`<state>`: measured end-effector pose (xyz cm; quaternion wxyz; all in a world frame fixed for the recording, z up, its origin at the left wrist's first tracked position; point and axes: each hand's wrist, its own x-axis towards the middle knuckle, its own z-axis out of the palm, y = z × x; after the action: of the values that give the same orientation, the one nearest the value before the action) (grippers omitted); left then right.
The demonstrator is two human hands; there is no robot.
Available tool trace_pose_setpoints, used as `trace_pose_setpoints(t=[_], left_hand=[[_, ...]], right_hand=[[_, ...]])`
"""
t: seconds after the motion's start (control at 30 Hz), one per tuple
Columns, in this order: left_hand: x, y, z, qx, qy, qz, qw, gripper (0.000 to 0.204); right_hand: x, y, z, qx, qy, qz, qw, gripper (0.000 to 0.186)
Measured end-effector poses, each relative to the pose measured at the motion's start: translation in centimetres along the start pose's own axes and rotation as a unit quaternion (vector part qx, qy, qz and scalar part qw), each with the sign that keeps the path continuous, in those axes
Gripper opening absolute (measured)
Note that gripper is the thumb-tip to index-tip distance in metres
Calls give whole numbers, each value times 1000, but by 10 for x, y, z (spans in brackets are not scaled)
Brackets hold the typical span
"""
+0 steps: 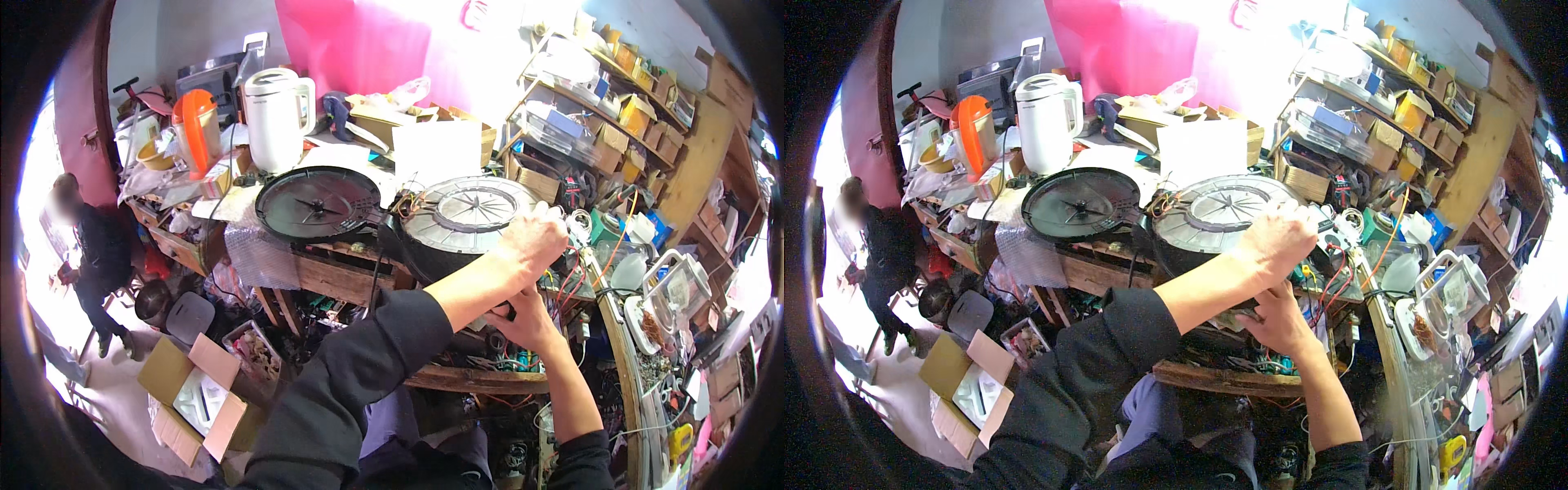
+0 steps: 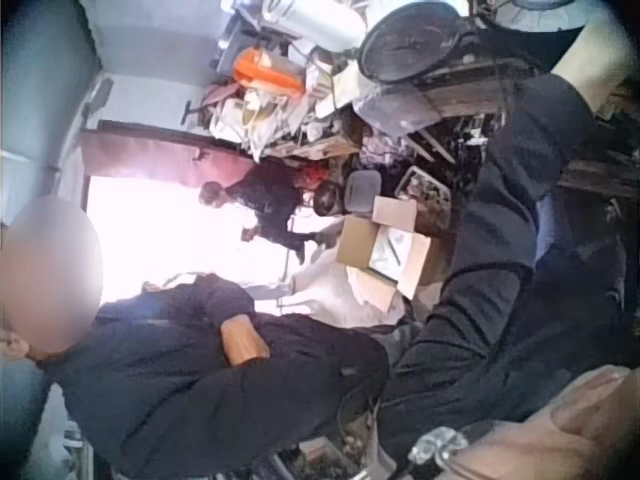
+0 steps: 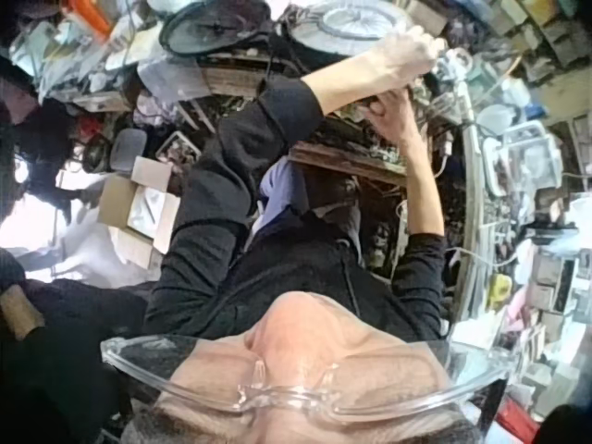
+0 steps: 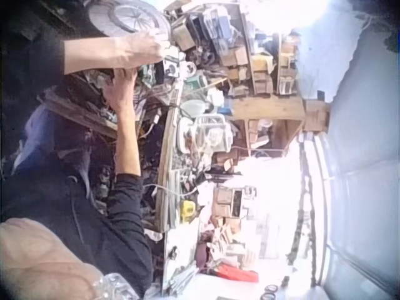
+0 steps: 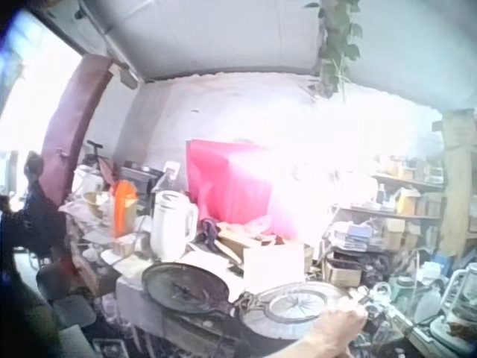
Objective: The person disassembles a round electric grill, removes the top plate to expose the heating element, and uses a multimeter to test the internal wiring. They then reassemble the grill by placing the top plate back and closing the unit.
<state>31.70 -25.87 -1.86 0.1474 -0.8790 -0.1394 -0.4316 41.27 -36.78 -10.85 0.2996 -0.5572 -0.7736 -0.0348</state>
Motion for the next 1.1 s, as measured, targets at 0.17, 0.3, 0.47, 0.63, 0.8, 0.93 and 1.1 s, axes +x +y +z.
trace_pose_setpoints(t=[0.17, 0.3, 0.47, 0.63, 0.8, 0.93, 1.1], left_hand=[[-25, 16, 21, -3, -25, -4, 1000, 16], [-39, 23, 26, 12, -72, 12, 997, 16], [-48, 24, 23, 13, -60, 16, 998, 14], [-61, 17, 13, -46, 1, 31, 998, 13], [-102, 16, -23, -116, 80, -57, 988, 9], [-155, 2, -45, -93, 177, -193, 961, 30], [-209, -18, -44, -105, 172, -336, 920, 39]], right_hand=[[-16, -13, 2, -37, 132, -69, 988, 37], [-30, -14, 9, -44, 192, -15, 980, 36], [-40, -10, 20, -32, 232, 17, 972, 32], [-35, -13, 21, -53, 266, 48, 961, 33], [-31, -7, 19, -58, 271, 9, 961, 42], [-29, -6, 24, -65, 266, -4, 962, 46], [-32, -3, 29, -69, 266, -2, 961, 46]])
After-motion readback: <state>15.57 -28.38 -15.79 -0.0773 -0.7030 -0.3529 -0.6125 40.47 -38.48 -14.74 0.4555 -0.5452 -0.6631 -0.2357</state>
